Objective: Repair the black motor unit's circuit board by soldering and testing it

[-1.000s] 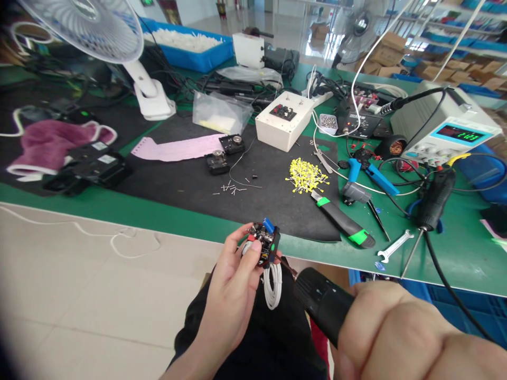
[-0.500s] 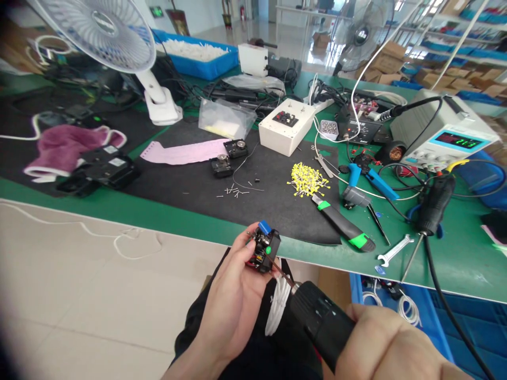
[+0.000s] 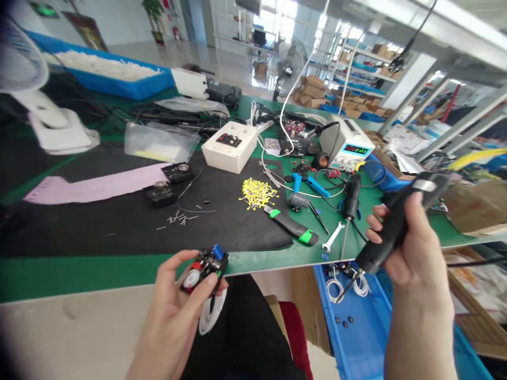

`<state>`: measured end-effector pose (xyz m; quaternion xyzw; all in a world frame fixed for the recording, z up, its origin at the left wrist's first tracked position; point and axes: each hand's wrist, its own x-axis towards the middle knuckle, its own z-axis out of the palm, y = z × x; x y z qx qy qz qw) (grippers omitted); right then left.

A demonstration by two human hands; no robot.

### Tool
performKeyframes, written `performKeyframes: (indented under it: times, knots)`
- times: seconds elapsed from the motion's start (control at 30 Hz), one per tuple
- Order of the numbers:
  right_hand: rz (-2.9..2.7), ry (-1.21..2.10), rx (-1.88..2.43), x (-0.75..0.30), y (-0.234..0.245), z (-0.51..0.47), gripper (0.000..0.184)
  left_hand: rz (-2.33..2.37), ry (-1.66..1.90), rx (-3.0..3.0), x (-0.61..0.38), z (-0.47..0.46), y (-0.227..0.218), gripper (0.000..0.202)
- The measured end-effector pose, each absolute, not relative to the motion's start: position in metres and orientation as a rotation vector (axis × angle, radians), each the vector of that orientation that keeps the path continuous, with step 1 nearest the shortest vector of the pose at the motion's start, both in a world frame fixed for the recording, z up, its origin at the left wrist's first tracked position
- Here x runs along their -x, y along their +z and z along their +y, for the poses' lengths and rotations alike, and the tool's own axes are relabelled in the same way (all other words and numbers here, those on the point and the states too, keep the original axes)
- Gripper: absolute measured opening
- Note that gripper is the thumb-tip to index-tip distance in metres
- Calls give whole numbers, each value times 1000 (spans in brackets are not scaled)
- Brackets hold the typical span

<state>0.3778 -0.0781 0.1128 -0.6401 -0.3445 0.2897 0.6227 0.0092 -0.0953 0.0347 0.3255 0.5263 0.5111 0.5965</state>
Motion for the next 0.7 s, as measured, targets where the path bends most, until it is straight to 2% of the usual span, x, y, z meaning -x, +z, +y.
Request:
performKeyframes:
  times: [0.13,0.2,0.5,0.6,0.7]
  knots:
    - [-650,598,1711,-436,98,-50,34,1324,1121,-905,-10,-94,32,46]
    - [-640,548,1879,-460,85,-37,31,1320,1078,-935,-12,-95,30,43]
    - [-860,222,2649,-501,59,9,38,1171,878,-1087,-11,-100,20,38]
    - [-1076,75,2690,-485,64,2,42,1121,888,-1102,-10,-103,26,30]
    - [-1286,-198,2550,-445,74,-21,54,1083,881,-1080,-9,-106,32,24]
